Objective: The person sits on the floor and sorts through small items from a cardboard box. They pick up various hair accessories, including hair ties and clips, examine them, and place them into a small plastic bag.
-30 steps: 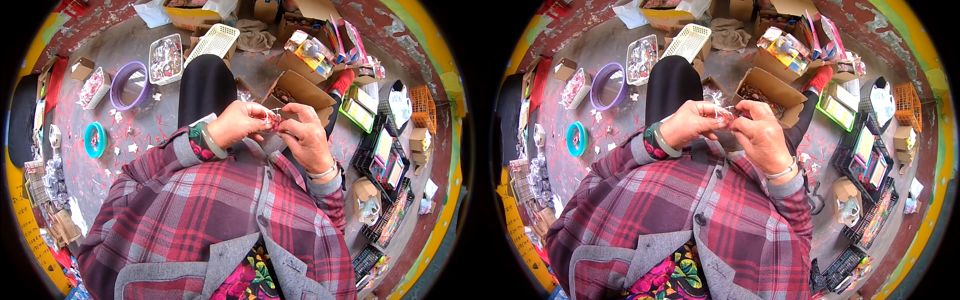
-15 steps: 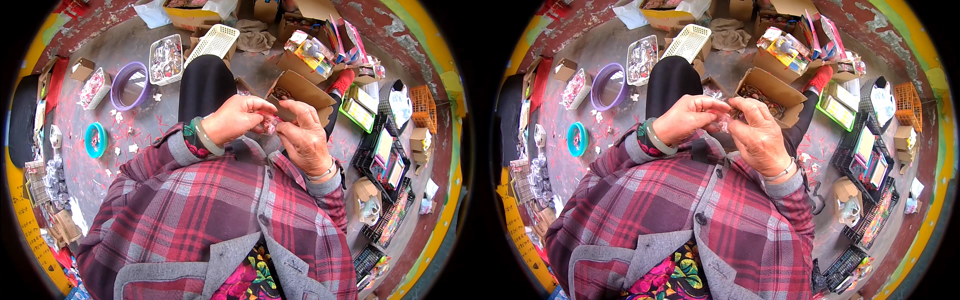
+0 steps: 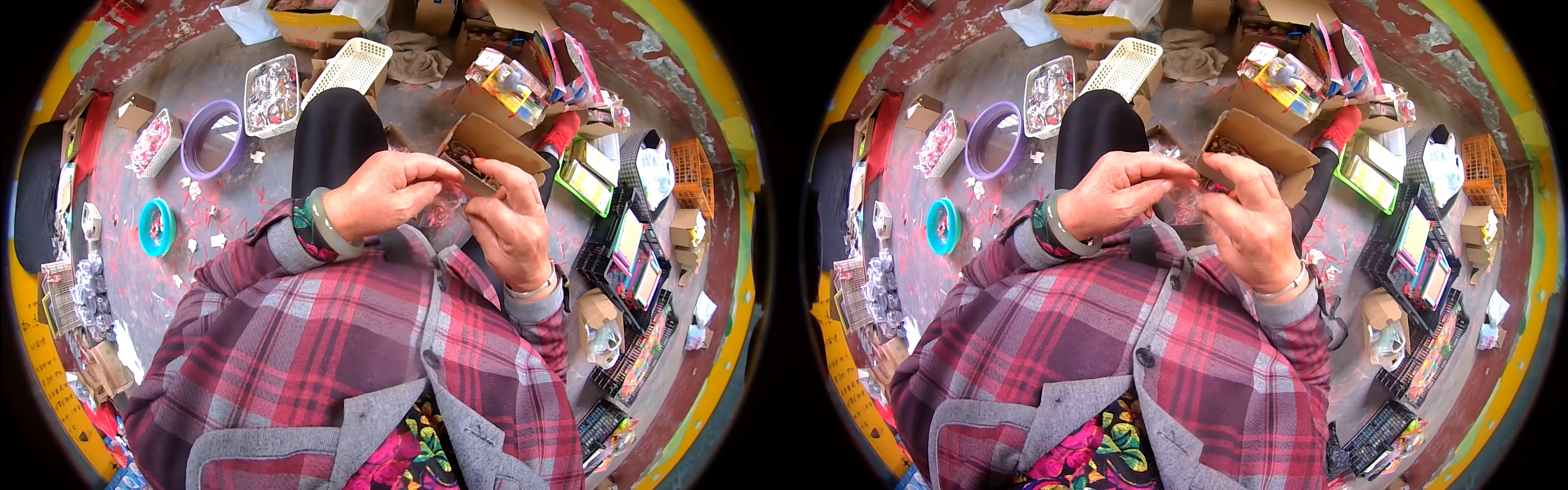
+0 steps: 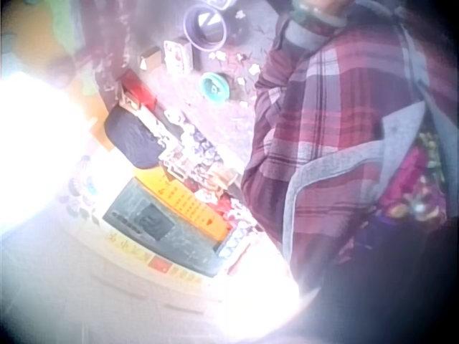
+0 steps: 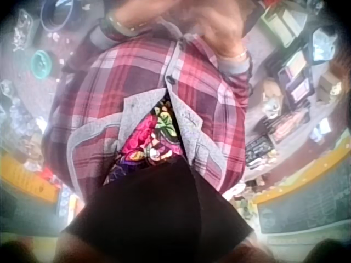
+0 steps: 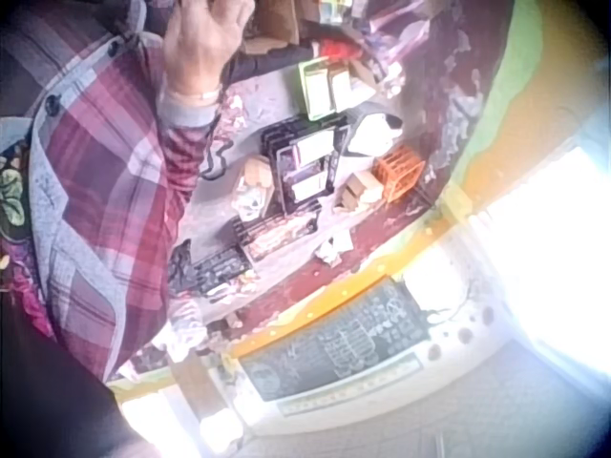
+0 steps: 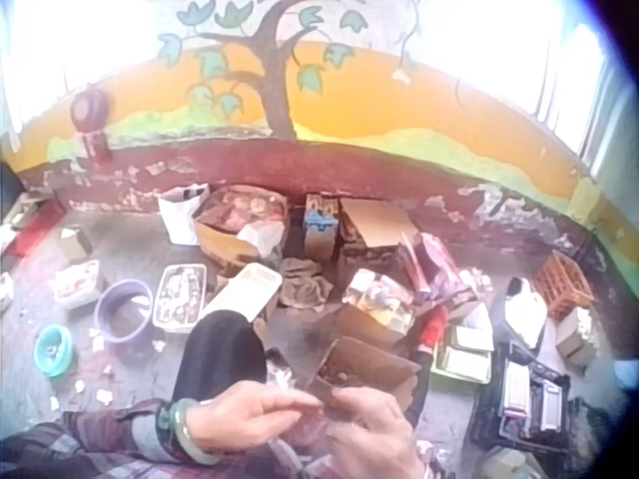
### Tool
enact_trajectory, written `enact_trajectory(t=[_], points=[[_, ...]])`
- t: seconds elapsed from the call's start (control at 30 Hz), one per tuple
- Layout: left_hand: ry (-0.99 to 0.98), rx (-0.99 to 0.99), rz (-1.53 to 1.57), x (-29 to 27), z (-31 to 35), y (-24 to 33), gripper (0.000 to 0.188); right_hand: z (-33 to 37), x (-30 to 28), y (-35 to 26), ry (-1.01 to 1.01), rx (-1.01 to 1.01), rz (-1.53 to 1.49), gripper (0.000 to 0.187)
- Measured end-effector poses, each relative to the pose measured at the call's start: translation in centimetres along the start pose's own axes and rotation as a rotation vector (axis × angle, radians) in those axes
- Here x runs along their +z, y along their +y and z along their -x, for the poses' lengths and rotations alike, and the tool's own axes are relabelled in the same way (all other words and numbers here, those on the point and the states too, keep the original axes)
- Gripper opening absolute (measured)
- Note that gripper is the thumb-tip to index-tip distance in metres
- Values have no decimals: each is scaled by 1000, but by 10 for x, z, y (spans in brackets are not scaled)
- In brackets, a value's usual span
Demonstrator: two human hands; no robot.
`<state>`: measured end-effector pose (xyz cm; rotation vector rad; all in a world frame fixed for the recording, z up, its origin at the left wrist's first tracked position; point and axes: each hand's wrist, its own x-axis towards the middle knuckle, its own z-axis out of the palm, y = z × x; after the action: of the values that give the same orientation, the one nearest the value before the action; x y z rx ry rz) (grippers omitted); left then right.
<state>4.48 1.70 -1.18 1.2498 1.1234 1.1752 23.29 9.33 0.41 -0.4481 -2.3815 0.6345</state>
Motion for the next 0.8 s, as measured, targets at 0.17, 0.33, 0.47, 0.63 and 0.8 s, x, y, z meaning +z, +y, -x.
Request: enact_trajectory(t=[0.17,0.33,0.47,0.63,0.8], points=[[-33,-189,96,0,-3,7,27,-7,-11,-12,17,-62,12,18],[1,-167,201,0,-2,1,28,-10,-8,-2,-6,-34,32,17],[11,-280,330,-2,-5,9,35,-2,-5,0,-16,91,-124,18],[-73,-354,488,-3,-4,-2,42,1,-10,1,-36,148,-223,17],[-158,-427,451,5,-5,-7,32,5,-10,2,-41,216,-284,15]])
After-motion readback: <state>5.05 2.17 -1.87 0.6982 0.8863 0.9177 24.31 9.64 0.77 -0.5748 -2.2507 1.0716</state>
